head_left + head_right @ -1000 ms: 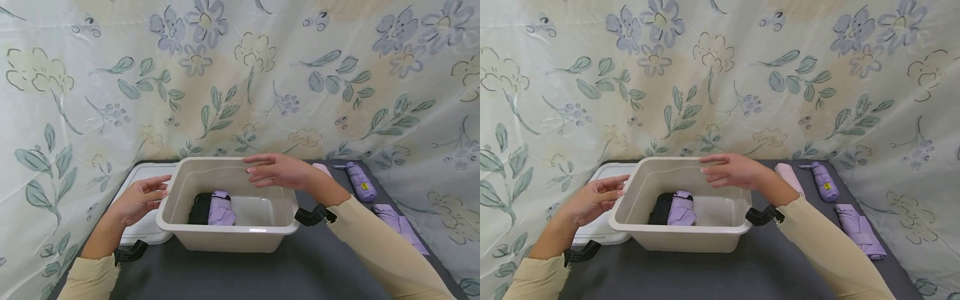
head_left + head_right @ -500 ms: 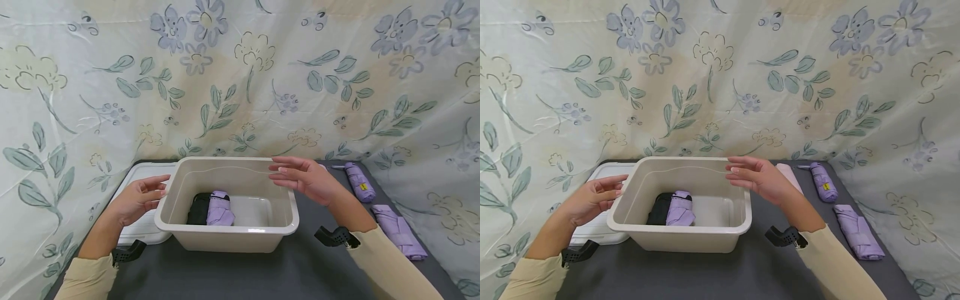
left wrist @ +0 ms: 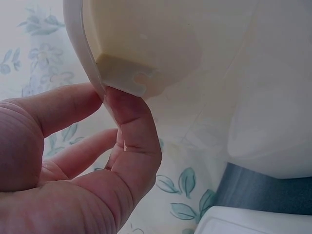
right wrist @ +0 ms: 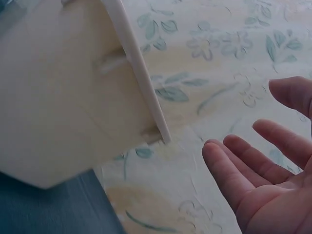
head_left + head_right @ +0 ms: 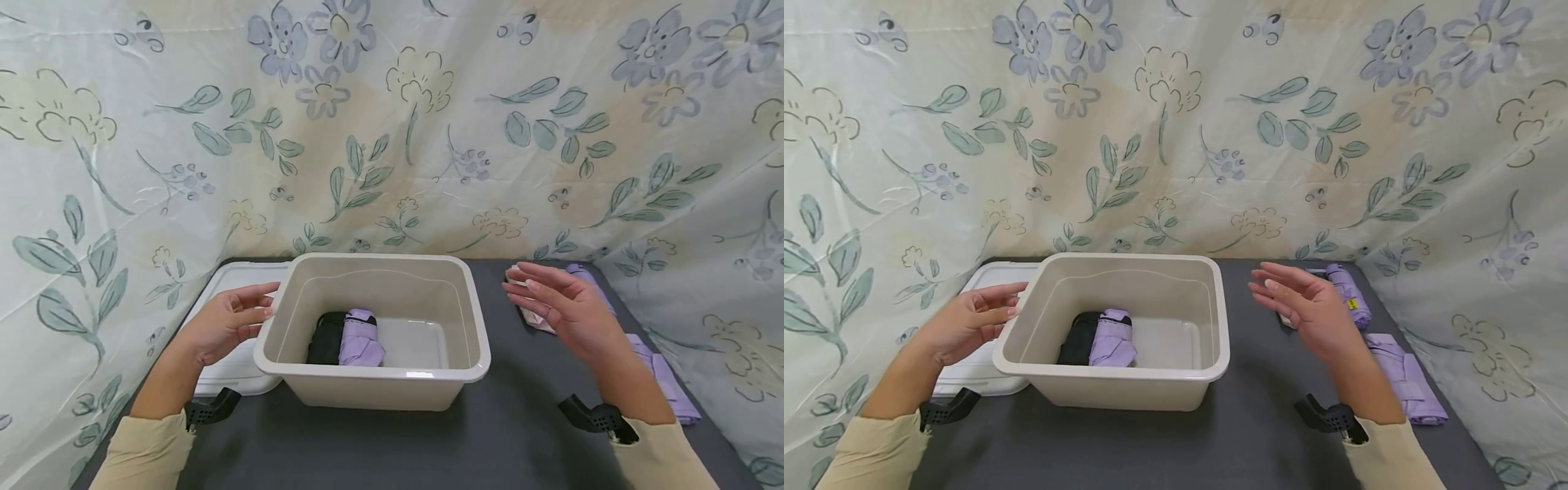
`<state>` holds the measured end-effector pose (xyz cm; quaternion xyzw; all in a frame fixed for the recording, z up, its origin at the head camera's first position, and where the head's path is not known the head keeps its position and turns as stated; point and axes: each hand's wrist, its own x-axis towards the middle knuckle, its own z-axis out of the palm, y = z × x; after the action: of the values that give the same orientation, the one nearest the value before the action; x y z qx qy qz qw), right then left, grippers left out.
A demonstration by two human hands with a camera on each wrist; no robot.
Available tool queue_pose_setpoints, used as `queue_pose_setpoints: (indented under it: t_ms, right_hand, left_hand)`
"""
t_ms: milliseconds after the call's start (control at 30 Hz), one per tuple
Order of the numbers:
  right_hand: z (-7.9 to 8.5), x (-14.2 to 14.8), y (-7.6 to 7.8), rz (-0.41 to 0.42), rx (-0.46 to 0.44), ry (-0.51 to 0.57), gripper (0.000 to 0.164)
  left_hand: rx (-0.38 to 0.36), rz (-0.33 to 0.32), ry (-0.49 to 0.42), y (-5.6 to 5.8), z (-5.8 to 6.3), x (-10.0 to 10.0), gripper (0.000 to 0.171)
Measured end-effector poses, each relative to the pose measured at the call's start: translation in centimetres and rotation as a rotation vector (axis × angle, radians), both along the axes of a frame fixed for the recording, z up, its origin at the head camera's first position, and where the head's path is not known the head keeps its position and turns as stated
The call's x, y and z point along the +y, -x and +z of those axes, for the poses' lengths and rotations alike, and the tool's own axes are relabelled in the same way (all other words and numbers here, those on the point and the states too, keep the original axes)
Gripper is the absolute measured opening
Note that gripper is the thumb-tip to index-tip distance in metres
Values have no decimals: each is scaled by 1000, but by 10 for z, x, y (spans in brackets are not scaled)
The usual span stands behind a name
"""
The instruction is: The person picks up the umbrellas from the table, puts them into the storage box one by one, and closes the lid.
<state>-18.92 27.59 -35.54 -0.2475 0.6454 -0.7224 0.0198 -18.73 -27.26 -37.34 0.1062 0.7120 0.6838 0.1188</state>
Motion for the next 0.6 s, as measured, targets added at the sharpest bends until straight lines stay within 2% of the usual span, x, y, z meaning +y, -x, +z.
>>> queue_pose_setpoints:
  t_ms: [300, 600]
  right_hand:
    - [-19, 48, -8, -156, 16, -4, 40]
    - [-40, 93, -16, -352, -12, -136, 40]
  left_hand:
    - [-9, 14, -6, 1, 6, 6, 54]
    - [-37, 42, -3, 1, 9, 11, 54]
